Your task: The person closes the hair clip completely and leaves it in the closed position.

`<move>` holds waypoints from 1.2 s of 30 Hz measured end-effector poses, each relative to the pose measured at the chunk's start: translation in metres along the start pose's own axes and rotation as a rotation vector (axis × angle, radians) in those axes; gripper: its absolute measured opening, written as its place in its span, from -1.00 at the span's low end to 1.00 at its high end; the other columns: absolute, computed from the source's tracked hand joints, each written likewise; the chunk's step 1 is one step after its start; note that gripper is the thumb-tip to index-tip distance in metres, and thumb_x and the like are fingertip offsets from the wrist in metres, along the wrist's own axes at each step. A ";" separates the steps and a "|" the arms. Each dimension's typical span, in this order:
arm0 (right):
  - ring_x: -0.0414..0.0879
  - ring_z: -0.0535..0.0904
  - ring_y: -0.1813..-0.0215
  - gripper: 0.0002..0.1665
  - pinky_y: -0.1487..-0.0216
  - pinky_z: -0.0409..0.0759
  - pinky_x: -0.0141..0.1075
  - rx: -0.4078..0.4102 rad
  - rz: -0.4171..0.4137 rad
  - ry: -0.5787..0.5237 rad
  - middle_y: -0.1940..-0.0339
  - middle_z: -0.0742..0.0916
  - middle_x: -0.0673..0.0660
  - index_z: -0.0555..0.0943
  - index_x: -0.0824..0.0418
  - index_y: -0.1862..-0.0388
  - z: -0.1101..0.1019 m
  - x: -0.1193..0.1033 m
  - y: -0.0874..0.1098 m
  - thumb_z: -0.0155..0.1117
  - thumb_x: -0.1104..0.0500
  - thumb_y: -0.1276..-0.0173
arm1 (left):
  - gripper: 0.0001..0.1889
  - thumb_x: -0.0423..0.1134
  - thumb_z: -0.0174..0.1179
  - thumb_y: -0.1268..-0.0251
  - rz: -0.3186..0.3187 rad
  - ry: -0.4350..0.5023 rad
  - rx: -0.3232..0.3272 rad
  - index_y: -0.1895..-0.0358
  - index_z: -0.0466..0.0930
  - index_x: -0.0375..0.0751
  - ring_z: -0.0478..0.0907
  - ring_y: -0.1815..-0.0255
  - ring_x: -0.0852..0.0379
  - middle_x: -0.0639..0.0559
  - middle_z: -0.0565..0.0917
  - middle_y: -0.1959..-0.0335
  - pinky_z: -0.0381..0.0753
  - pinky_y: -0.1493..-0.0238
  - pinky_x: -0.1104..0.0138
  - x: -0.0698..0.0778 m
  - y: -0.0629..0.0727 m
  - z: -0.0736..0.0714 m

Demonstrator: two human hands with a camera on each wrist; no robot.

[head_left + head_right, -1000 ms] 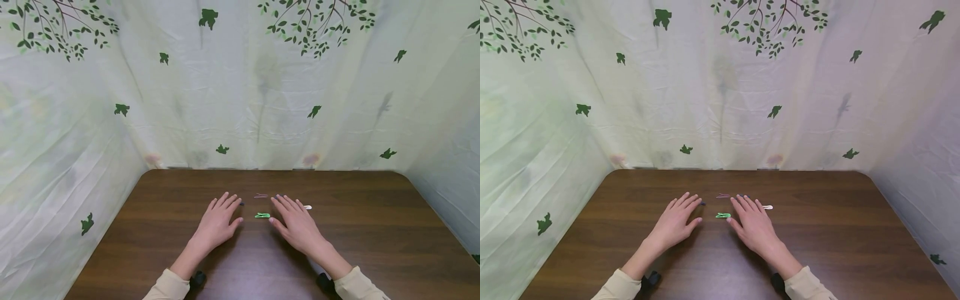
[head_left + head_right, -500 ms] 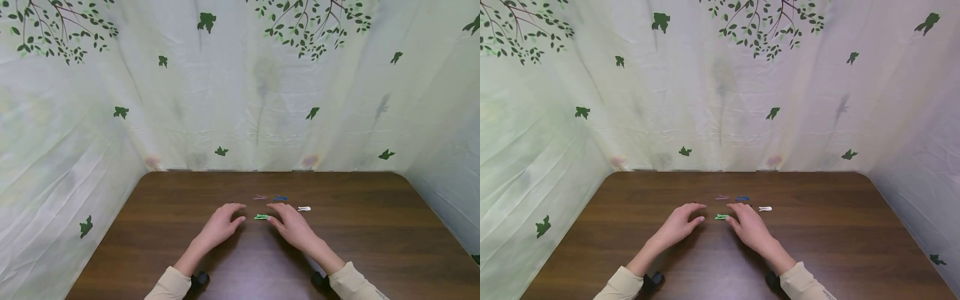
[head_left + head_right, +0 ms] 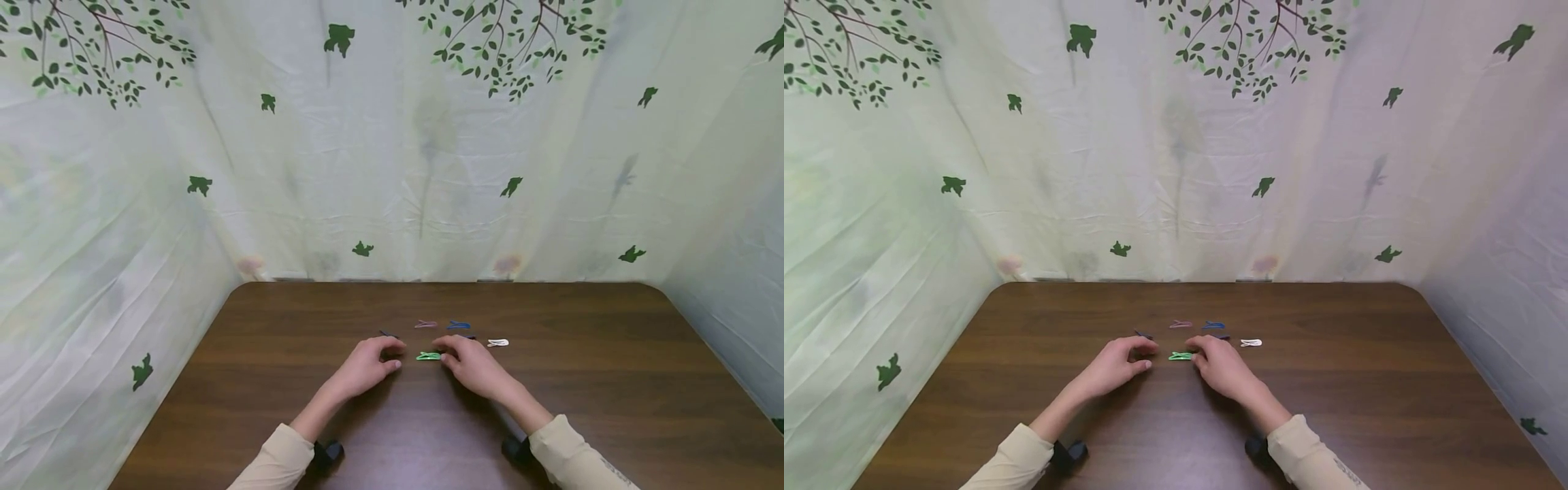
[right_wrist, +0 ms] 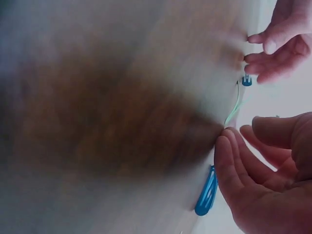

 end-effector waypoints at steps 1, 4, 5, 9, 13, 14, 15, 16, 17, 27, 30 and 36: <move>-0.12 0.60 0.09 -0.69 0.08 0.54 -0.13 -0.005 -0.002 -0.003 0.02 0.71 0.05 0.65 0.21 -0.09 0.000 0.001 -0.001 0.24 0.35 -0.38 | -0.73 -0.42 0.28 -0.27 0.005 0.007 -0.003 -0.03 0.64 -0.29 0.62 0.02 0.03 -0.04 0.71 0.08 0.56 -0.03 0.11 0.000 -0.001 0.000; -0.10 0.60 0.08 -0.71 0.05 0.54 -0.12 -0.009 -0.021 -0.002 0.05 0.71 0.05 0.67 0.21 -0.04 0.000 0.002 -0.004 0.25 0.35 -0.36 | -0.74 -0.45 0.29 -0.23 0.014 0.029 -0.012 0.00 0.66 -0.29 0.62 0.11 0.05 -0.04 0.70 0.13 0.58 0.05 0.16 -0.001 -0.004 0.002; -0.09 0.60 0.07 -0.72 0.04 0.53 -0.11 -0.013 -0.026 -0.003 0.06 0.71 0.05 0.68 0.21 -0.03 0.000 0.002 -0.005 0.25 0.35 -0.36 | -0.74 -0.45 0.30 -0.22 0.018 0.034 -0.017 0.02 0.66 -0.29 0.62 0.14 0.05 -0.03 0.70 0.15 0.57 0.08 0.17 -0.002 -0.005 0.003; -0.08 0.60 0.09 -0.74 0.04 0.53 -0.11 -0.025 -0.045 0.000 0.11 0.70 0.04 0.70 0.19 0.02 0.001 0.002 -0.007 0.25 0.36 -0.35 | -0.76 -0.47 0.32 -0.19 0.031 0.060 -0.054 0.06 0.68 -0.28 0.58 0.22 0.10 0.00 0.67 0.23 0.55 0.14 0.26 -0.005 -0.009 0.005; -0.14 0.55 0.18 -0.76 0.12 0.51 -0.17 -0.043 -0.062 0.003 0.20 0.68 -0.01 0.72 0.16 0.06 0.002 0.002 -0.010 0.27 0.35 -0.34 | -0.78 -0.47 0.32 -0.19 0.028 0.089 -0.106 0.08 0.68 -0.28 0.56 0.24 0.14 0.02 0.66 0.25 0.54 0.15 0.31 -0.007 -0.013 0.005; -0.16 0.54 0.21 -0.76 0.15 0.50 -0.19 -0.047 -0.065 0.005 0.23 0.67 -0.04 0.72 0.15 0.07 0.002 0.002 -0.011 0.28 0.35 -0.33 | -0.78 -0.47 0.32 -0.20 0.025 0.100 -0.119 0.08 0.68 -0.28 0.56 0.24 0.14 0.02 0.66 0.26 0.54 0.15 0.32 -0.008 -0.014 0.005; -0.17 0.53 0.23 -0.77 0.18 0.50 -0.21 -0.049 -0.070 0.006 0.27 0.66 -0.05 0.73 0.14 0.09 0.002 0.002 -0.012 0.30 0.34 -0.33 | -0.78 -0.46 0.32 -0.20 0.023 0.111 -0.133 0.08 0.68 -0.29 0.55 0.24 0.15 0.02 0.66 0.26 0.54 0.16 0.32 -0.008 -0.015 0.005; -0.19 0.52 0.26 -0.79 0.20 0.49 -0.23 -0.053 -0.073 0.007 0.30 0.65 -0.07 0.73 0.14 0.10 0.003 0.002 -0.013 0.31 0.33 -0.32 | -0.78 -0.47 0.31 -0.21 0.022 0.123 -0.146 0.07 0.68 -0.29 0.55 0.24 0.14 0.01 0.66 0.26 0.54 0.16 0.33 -0.009 -0.015 0.005; -0.20 0.52 0.28 -0.80 0.22 0.49 -0.26 -0.056 -0.071 0.009 0.33 0.63 -0.09 0.73 0.13 0.11 0.003 0.003 -0.014 0.33 0.32 -0.31 | -0.78 -0.47 0.31 -0.21 0.019 0.136 -0.159 0.07 0.67 -0.30 0.55 0.24 0.14 -0.01 0.65 0.25 0.54 0.16 0.33 -0.010 -0.016 0.006; -0.24 0.51 0.38 -0.91 0.33 0.50 -0.31 -0.048 -0.090 0.028 0.45 0.61 -0.12 0.73 0.10 0.31 0.005 0.005 -0.021 0.45 0.26 -0.22 | -0.72 -0.48 0.27 -0.25 -0.012 0.249 -0.256 -0.03 0.63 -0.36 0.53 0.19 0.12 -0.10 0.63 0.17 0.52 0.15 0.38 -0.015 -0.019 0.008; -0.25 0.50 0.40 -0.92 0.33 0.49 -0.31 -0.062 -0.086 0.029 0.48 0.60 -0.13 0.71 0.09 0.37 0.005 0.004 -0.022 0.46 0.26 -0.22 | -0.71 -0.47 0.27 -0.25 -0.015 0.251 -0.265 -0.05 0.63 -0.36 0.52 0.19 0.12 -0.09 0.63 0.17 0.52 0.14 0.38 -0.015 -0.019 0.008; -0.28 0.49 0.43 -0.91 0.35 0.48 -0.33 -0.068 -0.104 0.041 0.53 0.61 -0.14 0.70 0.11 0.43 0.006 0.003 -0.022 0.44 0.27 -0.23 | -0.71 -0.46 0.28 -0.24 -0.008 0.251 -0.258 -0.04 0.63 -0.36 0.52 0.20 0.13 -0.07 0.63 0.19 0.52 0.15 0.38 -0.016 -0.020 0.009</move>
Point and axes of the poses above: each hand's wrist, its own y-axis away from the middle knuckle, its own z-axis out of the palm, x = y × z, the point moved 8 cm from there along -y, towards the middle knuckle
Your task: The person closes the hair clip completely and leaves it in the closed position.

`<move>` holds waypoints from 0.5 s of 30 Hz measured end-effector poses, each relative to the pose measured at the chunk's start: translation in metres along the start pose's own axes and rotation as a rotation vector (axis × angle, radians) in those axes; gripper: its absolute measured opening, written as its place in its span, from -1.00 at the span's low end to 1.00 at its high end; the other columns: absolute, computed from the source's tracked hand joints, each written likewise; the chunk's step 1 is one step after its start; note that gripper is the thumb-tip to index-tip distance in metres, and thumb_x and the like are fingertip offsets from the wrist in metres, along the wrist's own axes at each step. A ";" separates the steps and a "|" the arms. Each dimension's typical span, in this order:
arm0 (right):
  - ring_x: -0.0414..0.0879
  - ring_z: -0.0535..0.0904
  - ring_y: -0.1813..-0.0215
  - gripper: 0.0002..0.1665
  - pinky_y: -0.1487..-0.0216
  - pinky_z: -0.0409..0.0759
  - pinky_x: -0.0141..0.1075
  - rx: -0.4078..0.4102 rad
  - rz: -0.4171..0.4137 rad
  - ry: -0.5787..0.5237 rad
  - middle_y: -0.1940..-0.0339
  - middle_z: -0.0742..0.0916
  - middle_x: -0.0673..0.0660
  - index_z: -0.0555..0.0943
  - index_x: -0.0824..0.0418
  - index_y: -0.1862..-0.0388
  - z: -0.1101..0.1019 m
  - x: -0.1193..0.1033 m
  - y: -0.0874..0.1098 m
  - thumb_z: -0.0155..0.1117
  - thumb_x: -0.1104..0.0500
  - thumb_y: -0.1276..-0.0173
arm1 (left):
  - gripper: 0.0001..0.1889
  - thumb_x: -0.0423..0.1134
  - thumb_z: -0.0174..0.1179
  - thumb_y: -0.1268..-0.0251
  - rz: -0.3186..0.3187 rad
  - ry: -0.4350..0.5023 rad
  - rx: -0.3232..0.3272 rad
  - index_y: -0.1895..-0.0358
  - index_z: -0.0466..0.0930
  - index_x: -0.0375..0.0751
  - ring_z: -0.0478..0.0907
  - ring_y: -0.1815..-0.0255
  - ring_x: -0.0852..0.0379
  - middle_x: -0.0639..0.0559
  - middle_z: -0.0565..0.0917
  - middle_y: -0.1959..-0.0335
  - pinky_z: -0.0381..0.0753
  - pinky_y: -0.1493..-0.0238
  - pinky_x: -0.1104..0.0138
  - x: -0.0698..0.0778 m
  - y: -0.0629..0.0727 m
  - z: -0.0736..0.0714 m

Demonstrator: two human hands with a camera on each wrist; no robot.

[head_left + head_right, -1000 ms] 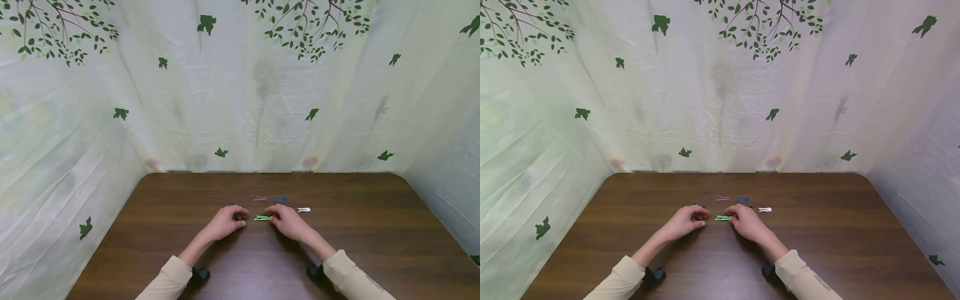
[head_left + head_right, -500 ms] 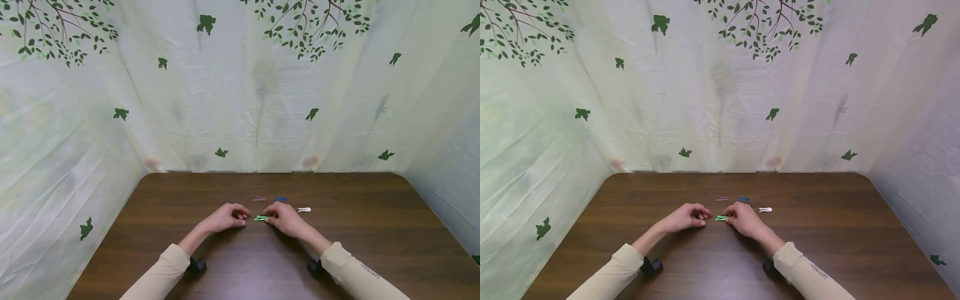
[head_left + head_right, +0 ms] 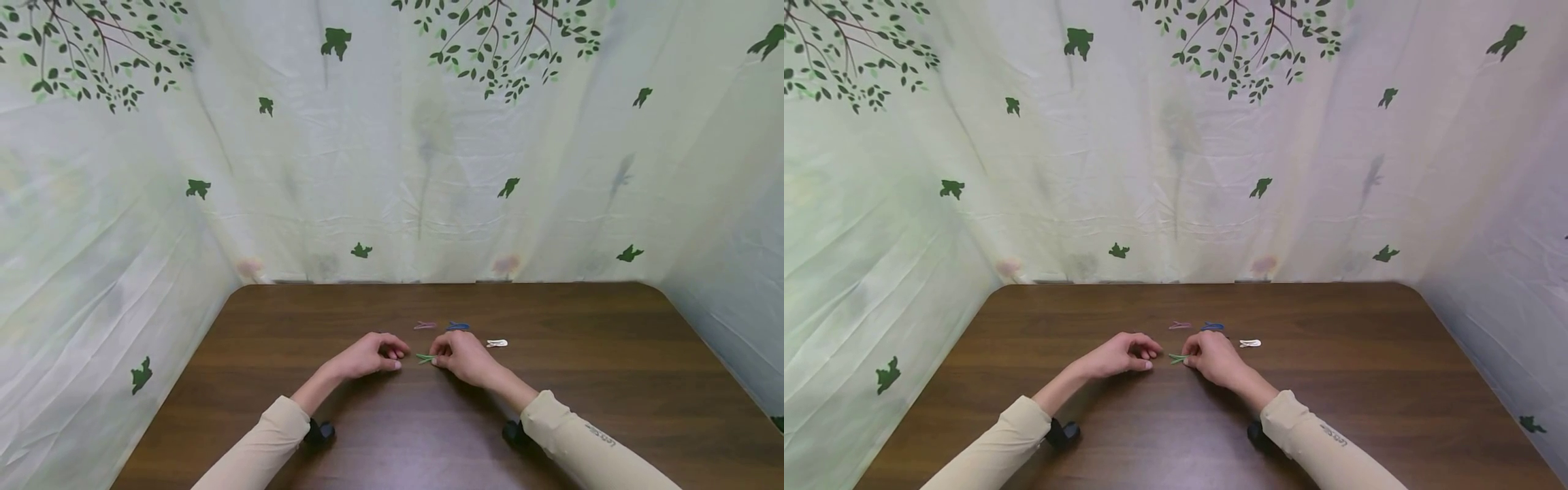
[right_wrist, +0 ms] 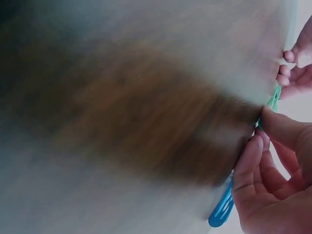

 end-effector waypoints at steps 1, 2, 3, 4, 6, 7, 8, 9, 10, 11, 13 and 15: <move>-0.28 0.49 0.43 -0.91 0.36 0.48 -0.34 0.001 -0.003 -0.002 0.53 0.61 -0.15 0.70 0.11 0.43 0.000 0.000 0.000 0.44 0.27 -0.23 | -0.71 -0.47 0.29 -0.24 0.000 0.000 0.003 -0.04 0.63 -0.36 0.52 0.20 0.13 -0.07 0.63 0.19 0.52 0.15 0.38 0.000 0.000 0.000; -0.28 0.49 0.44 -0.90 0.36 0.48 -0.34 0.003 -0.003 -0.006 0.54 0.61 -0.15 0.70 0.11 0.44 0.000 0.000 0.000 0.44 0.27 -0.22 | -0.71 -0.47 0.29 -0.24 0.000 -0.003 0.007 -0.04 0.63 -0.36 0.52 0.20 0.13 -0.07 0.63 0.19 0.52 0.15 0.38 0.000 0.000 0.000; -0.28 0.49 0.44 -0.90 0.37 0.48 -0.34 0.005 -0.002 -0.011 0.55 0.61 -0.15 0.70 0.11 0.44 -0.001 0.000 0.001 0.44 0.28 -0.22 | -0.71 -0.47 0.29 -0.23 -0.001 -0.004 0.011 -0.03 0.64 -0.35 0.53 0.20 0.14 -0.07 0.63 0.20 0.52 0.15 0.39 0.001 0.000 0.001; -0.29 0.49 0.45 -0.91 0.37 0.48 -0.34 0.004 0.001 -0.013 0.55 0.61 -0.15 0.71 0.11 0.44 -0.001 0.001 0.001 0.44 0.28 -0.22 | -0.71 -0.46 0.29 -0.23 -0.004 -0.009 0.016 -0.03 0.64 -0.35 0.53 0.20 0.14 -0.06 0.63 0.20 0.51 0.15 0.39 0.000 0.000 0.001; -0.30 0.49 0.45 -0.91 0.37 0.48 -0.35 -0.003 0.011 -0.015 0.56 0.61 -0.17 0.71 0.11 0.43 0.000 0.002 0.001 0.44 0.27 -0.24 | -0.72 -0.46 0.30 -0.23 -0.006 -0.014 0.027 -0.02 0.65 -0.34 0.53 0.20 0.14 -0.06 0.63 0.20 0.51 0.15 0.38 0.001 0.000 0.001; -0.30 0.49 0.45 -0.91 0.37 0.48 -0.35 -0.006 0.014 -0.017 0.57 0.61 -0.18 0.71 0.11 0.43 0.000 0.002 0.002 0.44 0.26 -0.24 | -0.73 -0.46 0.30 -0.23 -0.006 -0.017 0.033 -0.01 0.65 -0.33 0.53 0.21 0.14 -0.06 0.63 0.21 0.51 0.15 0.38 0.001 0.000 0.001; -0.30 0.49 0.45 -0.91 0.37 0.48 -0.34 -0.008 0.020 -0.019 0.57 0.61 -0.18 0.71 0.10 0.43 0.001 0.002 0.003 0.44 0.26 -0.24 | -0.73 -0.45 0.30 -0.23 -0.006 -0.020 0.040 -0.01 0.65 -0.32 0.53 0.21 0.13 -0.06 0.64 0.21 0.51 0.16 0.38 0.001 0.001 0.001; -0.30 0.49 0.45 -0.91 0.37 0.48 -0.34 -0.011 0.025 -0.023 0.57 0.61 -0.18 0.71 0.10 0.43 0.001 0.002 0.003 0.43 0.25 -0.25 | -0.73 -0.45 0.30 -0.23 -0.007 -0.020 0.046 0.00 0.66 -0.31 0.53 0.20 0.13 -0.06 0.64 0.21 0.51 0.17 0.38 0.001 0.002 0.001; -0.29 0.49 0.45 -0.90 0.37 0.47 -0.34 -0.013 0.028 -0.024 0.57 0.62 -0.18 0.71 0.09 0.44 0.000 0.002 0.004 0.43 0.25 -0.26 | -0.74 -0.44 0.31 -0.23 -0.007 -0.022 0.053 0.00 0.66 -0.31 0.53 0.20 0.12 -0.06 0.64 0.21 0.51 0.17 0.38 0.002 0.002 0.001; -0.29 0.49 0.46 -0.90 0.37 0.47 -0.34 -0.013 0.031 -0.029 0.57 0.62 -0.17 0.70 0.09 0.44 0.000 0.002 0.005 0.43 0.25 -0.26 | -0.74 -0.44 0.31 -0.23 -0.006 -0.024 0.060 0.01 0.66 -0.31 0.54 0.20 0.12 -0.06 0.65 0.21 0.51 0.18 0.38 0.002 0.003 0.001; -0.28 0.49 0.46 -0.89 0.37 0.47 -0.32 -0.006 0.032 -0.035 0.57 0.63 -0.16 0.70 0.08 0.44 -0.001 0.000 0.006 0.42 0.25 -0.26 | -0.75 -0.43 0.31 -0.22 -0.005 -0.026 0.075 0.02 0.67 -0.30 0.54 0.20 0.11 -0.05 0.65 0.23 0.51 0.19 0.38 0.003 0.004 0.000; -0.27 0.49 0.45 -0.89 0.36 0.47 -0.32 0.002 0.037 -0.033 0.56 0.64 -0.16 0.69 0.08 0.44 -0.002 -0.001 0.007 0.42 0.24 -0.27 | -0.76 -0.43 0.32 -0.22 -0.005 -0.019 0.088 0.03 0.67 -0.30 0.55 0.21 0.10 -0.04 0.66 0.25 0.51 0.20 0.39 0.004 0.005 0.000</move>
Point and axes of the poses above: each hand's wrist, its own y-axis away from the middle knuckle, its own z-axis out of the palm, x = y × z, the point moved 8 cm from there along -y, towards the middle knuckle
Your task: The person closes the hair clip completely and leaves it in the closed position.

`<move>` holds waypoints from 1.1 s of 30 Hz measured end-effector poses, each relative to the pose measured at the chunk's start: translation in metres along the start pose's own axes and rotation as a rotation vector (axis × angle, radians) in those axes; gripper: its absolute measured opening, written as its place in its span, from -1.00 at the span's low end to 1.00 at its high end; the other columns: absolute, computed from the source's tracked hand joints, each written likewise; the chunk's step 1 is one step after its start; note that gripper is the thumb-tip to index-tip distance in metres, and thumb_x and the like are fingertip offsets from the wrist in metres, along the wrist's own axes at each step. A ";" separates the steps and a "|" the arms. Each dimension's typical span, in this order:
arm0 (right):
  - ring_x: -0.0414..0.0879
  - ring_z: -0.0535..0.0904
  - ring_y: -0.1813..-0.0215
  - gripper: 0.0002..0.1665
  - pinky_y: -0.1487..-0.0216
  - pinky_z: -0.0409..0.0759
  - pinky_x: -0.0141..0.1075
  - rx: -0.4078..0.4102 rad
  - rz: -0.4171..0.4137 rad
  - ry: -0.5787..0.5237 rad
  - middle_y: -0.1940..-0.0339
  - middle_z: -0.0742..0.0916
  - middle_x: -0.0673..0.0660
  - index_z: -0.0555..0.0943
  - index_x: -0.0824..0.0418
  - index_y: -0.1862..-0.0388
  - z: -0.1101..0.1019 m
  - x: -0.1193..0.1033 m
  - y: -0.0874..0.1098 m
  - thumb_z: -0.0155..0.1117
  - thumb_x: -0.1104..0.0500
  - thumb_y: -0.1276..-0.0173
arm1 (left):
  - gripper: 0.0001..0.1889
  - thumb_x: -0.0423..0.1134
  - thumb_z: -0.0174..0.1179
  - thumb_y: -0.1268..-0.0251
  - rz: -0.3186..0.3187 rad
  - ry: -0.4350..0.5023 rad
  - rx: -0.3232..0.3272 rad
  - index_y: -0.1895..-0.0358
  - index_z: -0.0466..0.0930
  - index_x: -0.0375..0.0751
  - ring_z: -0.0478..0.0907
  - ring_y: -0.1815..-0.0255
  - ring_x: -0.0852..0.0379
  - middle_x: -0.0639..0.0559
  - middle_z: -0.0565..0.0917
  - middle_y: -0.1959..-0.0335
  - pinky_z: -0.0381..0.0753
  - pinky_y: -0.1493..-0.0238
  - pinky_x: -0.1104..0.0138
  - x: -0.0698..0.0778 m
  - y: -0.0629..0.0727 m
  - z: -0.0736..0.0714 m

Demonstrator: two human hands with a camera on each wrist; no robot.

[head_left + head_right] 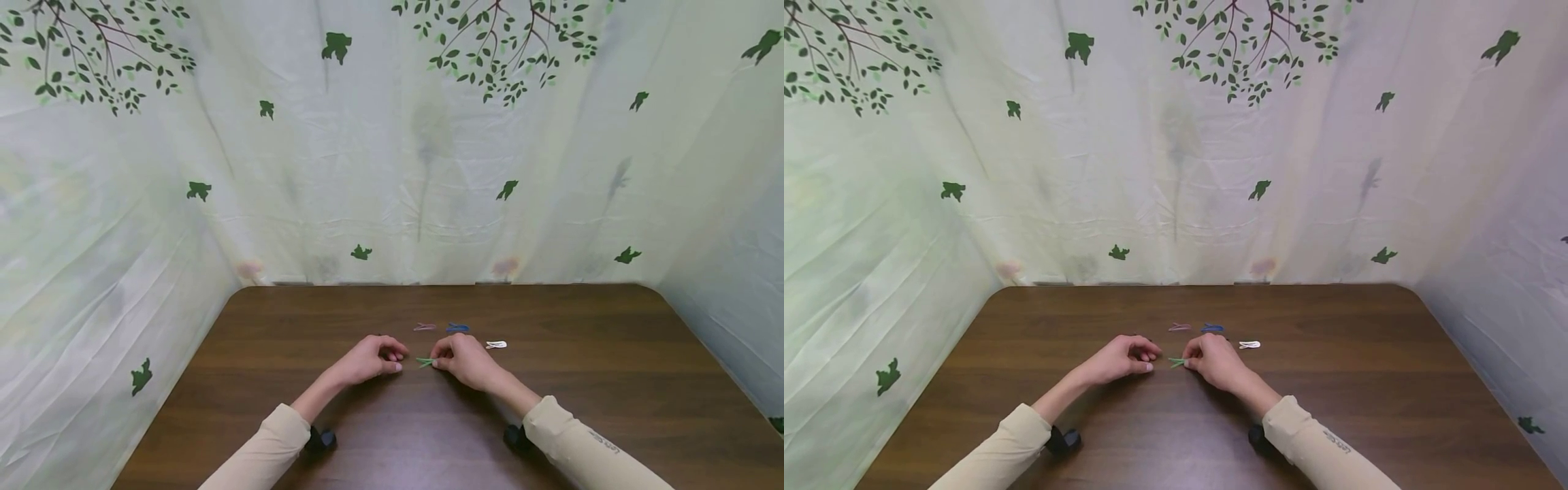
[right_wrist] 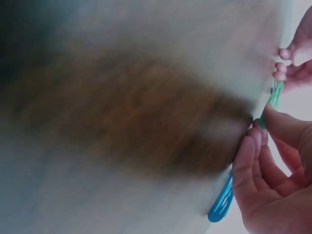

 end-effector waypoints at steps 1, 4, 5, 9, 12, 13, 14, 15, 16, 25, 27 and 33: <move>-0.27 0.49 0.45 -0.89 0.36 0.47 -0.31 0.005 -0.001 0.003 0.56 0.64 -0.16 0.69 0.07 0.44 -0.001 -0.001 0.001 0.42 0.24 -0.27 | -0.76 -0.43 0.32 -0.21 0.001 0.003 0.005 0.04 0.68 -0.31 0.55 0.21 0.09 -0.03 0.66 0.27 0.51 0.21 0.39 0.000 0.001 0.000; -0.27 0.48 0.44 -0.89 0.34 0.46 -0.30 0.016 0.004 0.010 0.54 0.64 -0.17 0.69 0.06 0.43 -0.002 -0.002 0.002 0.41 0.24 -0.28 | -0.77 -0.43 0.32 -0.21 0.000 0.029 0.013 0.06 0.68 -0.33 0.56 0.23 0.08 -0.02 0.67 0.29 0.51 0.23 0.39 0.001 0.002 0.000; -0.27 0.48 0.44 -0.89 0.34 0.46 -0.30 0.018 0.008 0.007 0.54 0.64 -0.17 0.69 0.06 0.43 -0.002 -0.002 0.003 0.41 0.23 -0.28 | -0.77 -0.43 0.32 -0.21 -0.002 0.035 0.013 0.06 0.68 -0.33 0.56 0.23 0.08 -0.02 0.67 0.29 0.51 0.25 0.40 0.001 0.003 0.000; -0.26 0.49 0.41 -0.90 0.31 0.47 -0.30 0.034 0.012 -0.020 0.52 0.64 -0.18 0.69 0.06 0.42 -0.003 -0.003 0.006 0.40 0.23 -0.29 | -0.77 -0.42 0.32 -0.22 -0.006 0.051 0.015 0.06 0.68 -0.34 0.56 0.23 0.08 -0.02 0.69 0.27 0.51 0.27 0.39 0.002 0.004 -0.001; -0.26 0.51 0.39 -0.92 0.30 0.49 -0.31 0.051 0.025 -0.055 0.49 0.65 -0.17 0.69 0.07 0.39 -0.004 -0.002 0.009 0.39 0.22 -0.30 | -0.76 -0.40 0.32 -0.22 -0.003 0.050 0.021 0.05 0.68 -0.35 0.57 0.22 0.08 -0.04 0.70 0.25 0.51 0.28 0.40 0.001 0.004 -0.001; -0.26 0.52 0.38 -0.93 0.30 0.50 -0.31 0.057 0.031 -0.068 0.49 0.65 -0.17 0.70 0.08 0.39 -0.004 -0.002 0.010 0.39 0.22 -0.30 | -0.76 -0.39 0.32 -0.22 -0.001 0.052 0.023 0.04 0.68 -0.35 0.57 0.22 0.07 -0.05 0.70 0.24 0.52 0.28 0.40 0.002 0.005 -0.001; -0.25 0.52 0.38 -0.95 0.30 0.50 -0.31 0.062 0.037 -0.079 0.48 0.66 -0.17 0.71 0.09 0.37 -0.005 -0.002 0.011 0.39 0.21 -0.31 | -0.76 -0.39 0.32 -0.23 0.000 0.051 0.024 0.04 0.67 -0.35 0.57 0.21 0.07 -0.06 0.70 0.23 0.52 0.28 0.39 0.002 0.005 -0.002; -0.25 0.53 0.38 -0.96 0.31 0.50 -0.31 0.068 0.041 -0.086 0.48 0.66 -0.18 0.71 0.10 0.35 -0.005 -0.002 0.012 0.39 0.20 -0.31 | -0.76 -0.39 0.32 -0.23 -0.002 0.050 0.026 0.04 0.67 -0.35 0.57 0.21 0.07 -0.07 0.70 0.22 0.52 0.28 0.39 0.002 0.005 -0.002; -0.25 0.53 0.38 -0.98 0.30 0.50 -0.31 0.072 0.051 -0.093 0.47 0.66 -0.17 0.72 0.10 0.34 -0.005 -0.001 0.013 0.39 0.20 -0.31 | -0.76 -0.39 0.31 -0.24 -0.004 0.048 0.028 0.03 0.67 -0.35 0.57 0.20 0.07 -0.07 0.70 0.22 0.52 0.28 0.39 0.001 0.006 -0.002; -0.20 0.58 0.26 -0.89 0.24 0.55 -0.22 0.118 0.095 -0.142 0.35 0.70 -0.16 0.72 0.00 0.25 -0.009 -0.004 0.022 0.35 0.24 -0.34 | -0.74 -0.39 0.32 -0.24 -0.022 0.078 0.099 0.01 0.67 -0.33 0.61 0.17 0.09 -0.07 0.71 0.16 0.57 0.17 0.34 0.004 0.011 -0.002; -0.20 0.59 0.23 -0.88 0.22 0.55 -0.21 0.152 0.105 -0.154 0.33 0.70 -0.16 0.72 -0.01 0.25 -0.011 -0.005 0.024 0.35 0.24 -0.34 | -0.72 -0.38 0.32 -0.24 -0.020 0.095 0.113 -0.02 0.65 -0.35 0.62 0.16 0.10 -0.10 0.70 0.13 0.59 0.14 0.32 0.007 0.012 -0.002; -0.22 0.62 0.22 -0.87 0.15 0.59 -0.25 0.238 0.108 -0.192 0.30 0.69 -0.16 0.72 0.02 0.24 -0.017 -0.012 0.035 0.37 0.26 -0.32 | -0.69 -0.40 0.31 -0.26 -0.009 0.136 0.147 -0.06 0.63 -0.37 0.64 0.11 0.07 -0.18 0.69 0.06 0.60 0.06 0.33 0.017 0.019 0.000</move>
Point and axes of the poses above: each hand's wrist, its own y-axis away from the middle knuckle, its own z-axis out of the palm, x = y × z, the point moved 8 cm from there along -y, towards the middle knuckle
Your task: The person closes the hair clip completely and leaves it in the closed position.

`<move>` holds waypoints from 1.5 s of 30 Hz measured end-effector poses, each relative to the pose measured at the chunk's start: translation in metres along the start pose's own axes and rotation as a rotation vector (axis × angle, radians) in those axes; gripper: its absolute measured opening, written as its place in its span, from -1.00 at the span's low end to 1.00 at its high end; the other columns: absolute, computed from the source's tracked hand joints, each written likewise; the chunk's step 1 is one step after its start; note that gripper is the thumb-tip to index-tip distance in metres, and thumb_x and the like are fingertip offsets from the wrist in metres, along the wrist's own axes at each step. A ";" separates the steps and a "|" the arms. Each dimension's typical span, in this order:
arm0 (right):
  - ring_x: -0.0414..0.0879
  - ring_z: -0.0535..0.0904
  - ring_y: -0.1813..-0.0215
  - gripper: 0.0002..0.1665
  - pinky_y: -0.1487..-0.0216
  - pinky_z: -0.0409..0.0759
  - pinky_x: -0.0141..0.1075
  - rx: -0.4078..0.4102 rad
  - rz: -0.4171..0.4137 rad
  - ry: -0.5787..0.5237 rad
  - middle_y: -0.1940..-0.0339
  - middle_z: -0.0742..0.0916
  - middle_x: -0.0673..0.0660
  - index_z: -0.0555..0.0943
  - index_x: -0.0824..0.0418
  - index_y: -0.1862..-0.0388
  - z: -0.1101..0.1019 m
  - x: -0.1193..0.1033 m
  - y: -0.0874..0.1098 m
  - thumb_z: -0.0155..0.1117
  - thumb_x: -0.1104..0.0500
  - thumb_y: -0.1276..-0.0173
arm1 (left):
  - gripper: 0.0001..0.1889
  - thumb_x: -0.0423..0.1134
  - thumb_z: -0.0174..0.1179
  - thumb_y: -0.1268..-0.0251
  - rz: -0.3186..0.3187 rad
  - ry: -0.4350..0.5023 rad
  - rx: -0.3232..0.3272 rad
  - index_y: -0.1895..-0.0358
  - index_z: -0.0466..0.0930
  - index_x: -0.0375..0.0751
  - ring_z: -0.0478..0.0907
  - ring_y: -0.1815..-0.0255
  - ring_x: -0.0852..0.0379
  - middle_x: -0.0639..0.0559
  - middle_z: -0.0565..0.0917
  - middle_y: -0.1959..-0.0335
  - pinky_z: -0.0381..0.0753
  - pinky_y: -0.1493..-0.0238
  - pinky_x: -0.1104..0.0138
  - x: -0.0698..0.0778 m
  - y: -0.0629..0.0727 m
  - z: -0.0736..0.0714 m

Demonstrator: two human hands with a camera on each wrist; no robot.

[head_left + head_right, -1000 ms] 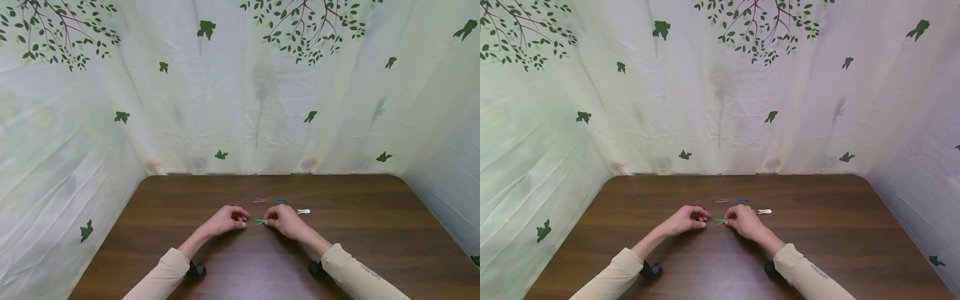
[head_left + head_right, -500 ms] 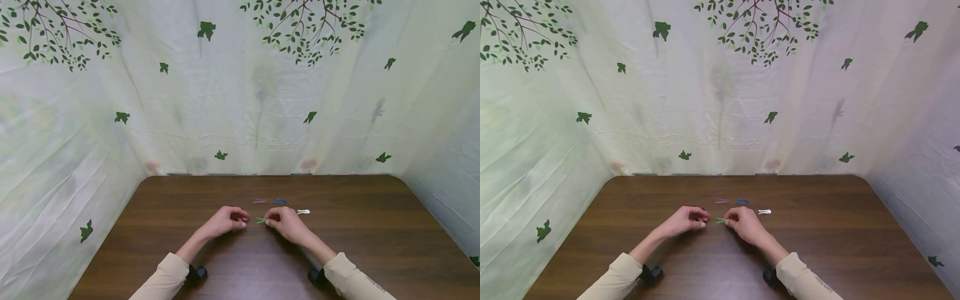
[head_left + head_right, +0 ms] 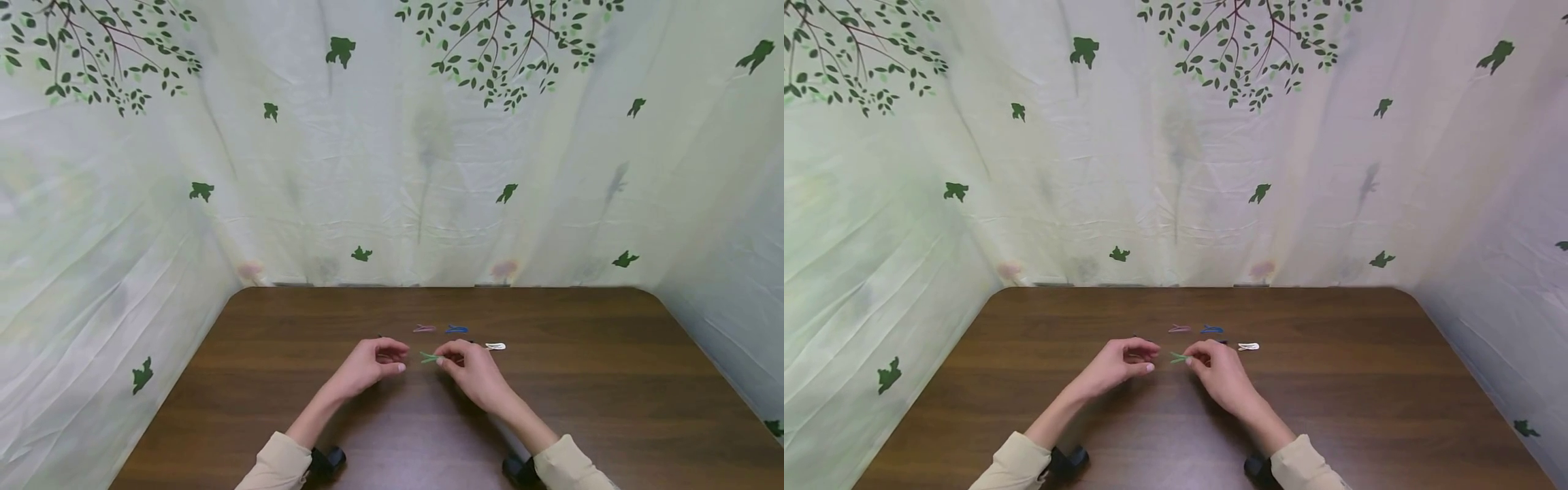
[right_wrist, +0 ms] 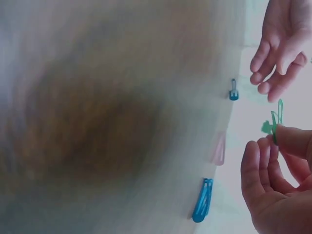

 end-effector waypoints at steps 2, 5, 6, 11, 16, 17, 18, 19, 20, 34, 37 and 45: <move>-0.23 0.61 0.23 -0.87 0.13 0.60 -0.27 0.021 -0.010 -0.010 0.31 0.68 -0.15 0.72 0.02 0.25 -0.002 -0.003 0.002 0.37 0.27 -0.32 | -0.69 -0.41 0.31 -0.25 0.009 0.006 0.015 -0.06 0.63 -0.39 0.64 0.11 0.05 -0.20 0.68 0.06 0.60 0.05 0.32 0.003 0.002 0.000; -0.25 0.60 0.26 -0.84 0.16 0.59 -0.29 0.059 -0.018 -0.012 0.34 0.66 -0.17 0.72 0.00 0.26 -0.006 -0.007 0.006 0.37 0.28 -0.32 | -0.70 -0.43 0.31 -0.25 0.024 0.008 0.037 -0.05 0.62 -0.40 0.64 0.10 0.03 -0.23 0.68 0.06 0.60 0.04 0.29 0.008 0.005 -0.001; -0.25 0.59 0.27 -0.83 0.16 0.59 -0.30 0.071 -0.018 -0.013 0.35 0.66 -0.17 0.72 -0.01 0.27 -0.007 -0.008 0.007 0.37 0.28 -0.31 | -0.70 -0.43 0.31 -0.25 0.028 0.006 0.043 -0.04 0.62 -0.41 0.64 0.10 0.03 -0.23 0.68 0.05 0.60 0.04 0.28 0.010 0.006 -0.002; -0.24 0.56 0.28 -0.81 0.16 0.56 -0.29 0.119 -0.015 -0.033 0.38 0.65 -0.18 0.73 -0.05 0.25 -0.013 -0.015 0.013 0.38 0.28 -0.31 | -0.70 -0.41 0.32 -0.25 0.048 -0.010 0.072 -0.04 0.63 -0.37 0.65 0.07 0.03 -0.21 0.67 0.02 0.60 0.01 0.27 0.022 0.012 -0.004; -0.23 0.56 0.27 -0.80 0.15 0.57 -0.31 0.152 -0.030 -0.073 0.36 0.66 -0.19 0.72 -0.03 0.23 -0.018 -0.023 0.021 0.37 0.30 -0.31 | -0.69 -0.38 0.34 -0.23 0.073 0.008 0.098 -0.05 0.65 -0.29 0.65 0.03 -0.09 -0.20 0.67 0.01 0.60 0.01 0.27 0.034 0.021 -0.005; -0.24 0.56 0.27 -0.80 0.15 0.57 -0.31 0.156 -0.034 -0.078 0.35 0.66 -0.19 0.72 -0.03 0.22 -0.019 -0.025 0.023 0.37 0.30 -0.31 | -0.69 -0.37 0.35 -0.23 0.075 0.016 0.103 -0.05 0.65 -0.28 0.65 0.02 -0.11 -0.19 0.67 0.01 0.60 0.00 0.27 0.036 0.023 -0.004; -0.23 0.56 0.27 -0.80 0.15 0.58 -0.32 0.157 -0.039 -0.085 0.35 0.66 -0.18 0.72 -0.04 0.22 -0.020 -0.027 0.024 0.37 0.29 -0.31 | -0.69 -0.36 0.35 -0.23 0.075 0.020 0.106 -0.05 0.65 -0.25 0.64 0.02 -0.13 -0.18 0.67 0.01 0.60 0.00 0.27 0.037 0.025 -0.004; -0.23 0.57 0.27 -0.80 0.15 0.58 -0.32 0.158 -0.045 -0.093 0.34 0.67 -0.18 0.72 -0.04 0.22 -0.021 -0.029 0.026 0.37 0.28 -0.32 | -0.69 -0.35 0.35 -0.23 0.069 0.026 0.108 -0.05 0.66 -0.23 0.64 0.01 -0.14 -0.16 0.67 0.00 0.59 -0.01 0.26 0.039 0.027 -0.003; -0.22 0.57 0.26 -0.80 0.14 0.58 -0.31 0.158 -0.049 -0.100 0.33 0.67 -0.17 0.71 -0.05 0.21 -0.022 -0.031 0.028 0.37 0.28 -0.32 | -0.69 -0.33 0.36 -0.23 0.064 0.032 0.111 -0.05 0.66 -0.19 0.64 0.00 -0.14 -0.14 0.67 0.00 0.59 -0.02 0.26 0.040 0.029 -0.003; -0.18 0.62 0.18 -0.81 0.08 0.59 -0.33 0.197 -0.130 -0.219 0.23 0.70 -0.12 0.70 -0.04 0.19 -0.034 -0.052 0.055 0.32 0.27 -0.36 | -0.69 -0.33 0.38 -0.21 0.078 0.043 0.134 -0.03 0.67 -0.06 0.61 -0.02 0.01 0.18 0.69 0.05 0.53 -0.12 0.23 0.065 0.050 0.005; -0.17 0.61 0.19 -0.78 0.09 0.59 -0.35 0.212 -0.116 -0.231 0.24 0.69 -0.12 0.69 -0.05 0.19 -0.035 -0.052 0.060 0.32 0.31 -0.35 | -0.68 -0.34 0.37 -0.21 0.085 0.050 0.132 -0.03 0.66 -0.05 0.61 -0.02 -0.05 0.21 0.68 0.05 0.53 -0.12 0.26 0.065 0.051 0.007; -0.17 0.63 0.18 -0.72 0.08 0.60 -0.31 0.222 -0.079 -0.237 0.24 0.68 -0.13 0.70 -0.08 0.19 -0.033 -0.046 0.063 0.33 0.34 -0.34 | -0.68 -0.28 0.39 -0.19 0.095 0.010 0.144 -0.03 0.67 -0.01 0.62 0.01 0.03 0.26 0.67 0.06 0.56 -0.07 0.25 0.067 0.051 0.010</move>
Point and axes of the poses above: each hand's wrist, its own y-axis away from the middle knuckle, its own z-axis out of the palm, x = y × z, the point moved 8 cm from there along -y, towards the middle knuckle
